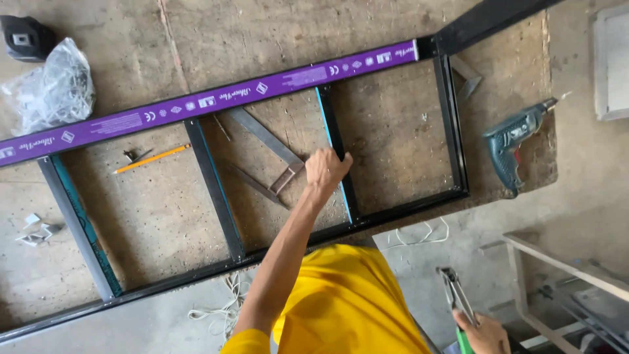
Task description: Assembling a metal frame using a power drill and a hand riveter
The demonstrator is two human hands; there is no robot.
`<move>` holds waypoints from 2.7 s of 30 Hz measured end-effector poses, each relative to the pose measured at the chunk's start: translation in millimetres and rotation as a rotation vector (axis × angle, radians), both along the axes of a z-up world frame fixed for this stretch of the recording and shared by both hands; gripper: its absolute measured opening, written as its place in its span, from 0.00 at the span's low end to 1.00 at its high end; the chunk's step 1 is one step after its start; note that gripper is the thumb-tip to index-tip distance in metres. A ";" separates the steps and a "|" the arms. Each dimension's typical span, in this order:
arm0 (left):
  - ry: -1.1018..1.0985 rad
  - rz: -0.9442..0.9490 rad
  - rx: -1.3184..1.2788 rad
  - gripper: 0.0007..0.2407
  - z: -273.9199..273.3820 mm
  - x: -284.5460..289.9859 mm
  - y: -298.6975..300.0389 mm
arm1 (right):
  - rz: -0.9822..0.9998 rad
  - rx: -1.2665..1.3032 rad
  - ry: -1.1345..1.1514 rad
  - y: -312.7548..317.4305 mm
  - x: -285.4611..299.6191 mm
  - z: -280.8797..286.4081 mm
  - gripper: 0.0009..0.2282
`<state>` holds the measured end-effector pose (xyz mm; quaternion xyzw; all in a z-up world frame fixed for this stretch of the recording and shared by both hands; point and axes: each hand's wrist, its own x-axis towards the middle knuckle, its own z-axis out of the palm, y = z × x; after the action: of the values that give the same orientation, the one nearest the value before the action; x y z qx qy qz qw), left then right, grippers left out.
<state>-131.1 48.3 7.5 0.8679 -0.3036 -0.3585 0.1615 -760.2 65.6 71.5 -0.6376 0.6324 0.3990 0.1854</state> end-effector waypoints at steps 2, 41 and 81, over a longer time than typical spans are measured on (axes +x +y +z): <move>-0.015 0.016 -0.052 0.23 -7.4 1.8 -6.1 | -0.187 0.079 0.169 -9.9 97.0 73.8 0.39; 0.234 0.549 -0.158 0.20 24.9 -65.3 27.8 | 0.750 -0.103 -1.238 -231.6 592.7 -13.8 0.17; -0.055 0.450 -0.255 0.11 48.8 117.3 457.2 | 0.792 -0.702 -0.972 -39.8 437.3 -100.3 0.26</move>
<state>-13.8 505.5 56.3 0.8956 -0.1499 -0.2484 0.3371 -322.8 25.8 -28.7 -0.9467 0.2904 -0.1196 0.0715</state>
